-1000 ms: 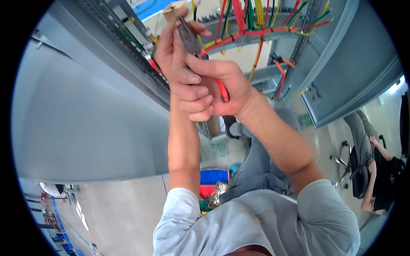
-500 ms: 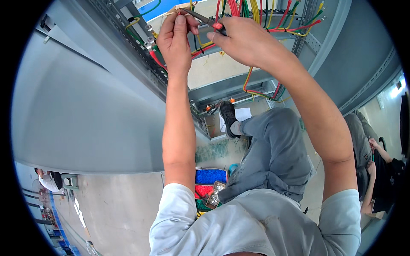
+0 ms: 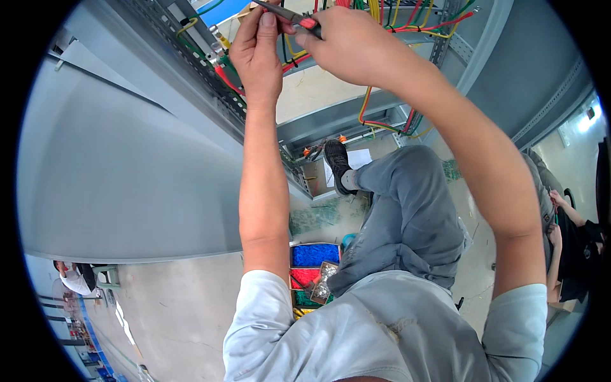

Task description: The person uses pliers to strip insulation from multiple colored wires and connects them to terminals inside an open electrical panel. The hands repeatedly select wires, strip ends, and insert them into terminal blocks.

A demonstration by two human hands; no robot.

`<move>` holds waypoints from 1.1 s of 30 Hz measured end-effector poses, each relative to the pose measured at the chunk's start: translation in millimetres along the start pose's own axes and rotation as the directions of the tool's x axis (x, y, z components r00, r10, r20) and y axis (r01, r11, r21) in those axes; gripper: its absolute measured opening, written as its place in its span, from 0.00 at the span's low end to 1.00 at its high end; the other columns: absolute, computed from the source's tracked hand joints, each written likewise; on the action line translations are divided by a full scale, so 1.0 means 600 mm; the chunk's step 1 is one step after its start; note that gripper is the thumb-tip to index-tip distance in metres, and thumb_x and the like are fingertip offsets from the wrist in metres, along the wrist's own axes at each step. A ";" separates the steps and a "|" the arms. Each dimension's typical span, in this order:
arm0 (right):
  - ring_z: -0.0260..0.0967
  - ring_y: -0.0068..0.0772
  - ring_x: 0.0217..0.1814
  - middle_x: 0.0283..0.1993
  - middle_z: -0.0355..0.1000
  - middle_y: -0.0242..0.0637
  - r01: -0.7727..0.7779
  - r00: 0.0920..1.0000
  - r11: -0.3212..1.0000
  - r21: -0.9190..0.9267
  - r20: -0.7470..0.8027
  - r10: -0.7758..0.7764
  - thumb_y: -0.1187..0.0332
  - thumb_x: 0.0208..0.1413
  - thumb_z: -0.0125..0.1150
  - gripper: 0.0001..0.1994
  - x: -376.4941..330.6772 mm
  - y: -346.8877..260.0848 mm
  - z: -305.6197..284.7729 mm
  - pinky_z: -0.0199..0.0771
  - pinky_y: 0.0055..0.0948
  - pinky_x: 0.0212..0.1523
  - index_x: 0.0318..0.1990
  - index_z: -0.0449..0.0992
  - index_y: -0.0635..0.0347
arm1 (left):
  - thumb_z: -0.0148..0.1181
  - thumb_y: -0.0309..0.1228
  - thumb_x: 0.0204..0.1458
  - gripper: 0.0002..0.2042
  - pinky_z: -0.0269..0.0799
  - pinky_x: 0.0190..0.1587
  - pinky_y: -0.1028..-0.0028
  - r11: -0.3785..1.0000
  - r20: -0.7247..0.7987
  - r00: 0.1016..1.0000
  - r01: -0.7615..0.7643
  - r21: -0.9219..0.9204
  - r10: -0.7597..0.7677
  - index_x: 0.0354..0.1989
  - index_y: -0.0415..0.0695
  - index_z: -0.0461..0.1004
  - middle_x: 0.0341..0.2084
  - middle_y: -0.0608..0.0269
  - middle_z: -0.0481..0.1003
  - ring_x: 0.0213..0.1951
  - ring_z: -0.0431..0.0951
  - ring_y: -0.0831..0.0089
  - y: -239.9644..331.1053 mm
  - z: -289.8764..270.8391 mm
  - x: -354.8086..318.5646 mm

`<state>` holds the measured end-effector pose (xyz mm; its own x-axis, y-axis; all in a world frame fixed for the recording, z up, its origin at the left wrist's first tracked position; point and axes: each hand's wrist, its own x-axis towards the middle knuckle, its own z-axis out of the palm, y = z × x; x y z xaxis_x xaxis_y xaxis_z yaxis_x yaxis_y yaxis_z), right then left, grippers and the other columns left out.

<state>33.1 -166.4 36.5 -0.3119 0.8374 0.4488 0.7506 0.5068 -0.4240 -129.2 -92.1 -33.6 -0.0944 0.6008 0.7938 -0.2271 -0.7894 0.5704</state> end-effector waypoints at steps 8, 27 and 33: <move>0.50 0.19 0.19 0.19 0.55 0.24 -0.521 0.747 0.612 0.595 0.664 -0.009 0.59 0.61 0.62 0.17 0.012 0.001 -0.025 0.50 0.25 0.17 0.25 0.68 0.57 | 0.55 0.33 0.68 0.17 0.74 0.46 0.76 0.983 0.020 1.000 -0.008 -0.183 0.012 0.59 0.35 0.74 0.42 0.62 0.79 0.41 0.78 0.78 -0.008 -0.023 -0.006; 0.79 0.32 0.37 0.35 0.77 0.40 -0.747 0.633 0.149 0.648 0.761 -0.138 0.54 0.67 0.59 0.25 -0.225 0.140 0.159 0.82 0.34 0.43 0.58 0.71 0.70 | 0.52 0.33 0.69 0.13 0.66 0.40 0.77 0.984 0.026 0.999 -0.018 -0.176 0.023 0.52 0.35 0.74 0.31 0.64 0.75 0.34 0.69 0.77 0.005 -0.022 0.046; 0.78 0.29 0.37 0.34 0.77 0.38 -0.704 0.679 0.192 0.683 0.727 -0.096 0.55 0.69 0.57 0.22 -0.281 0.168 0.152 0.80 0.31 0.39 0.56 0.73 0.68 | 0.57 0.32 0.67 0.15 0.67 0.40 0.78 0.997 -0.037 0.996 0.078 0.024 -0.077 0.55 0.35 0.74 0.31 0.68 0.75 0.33 0.70 0.80 0.012 -0.010 0.046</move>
<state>108.5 -237.6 -153.5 -0.7080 0.6689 -0.2265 -0.0342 -0.3528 -0.9351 -139.2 -80.3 -8.9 -0.1122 0.6638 0.7395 -0.2102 -0.7432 0.6352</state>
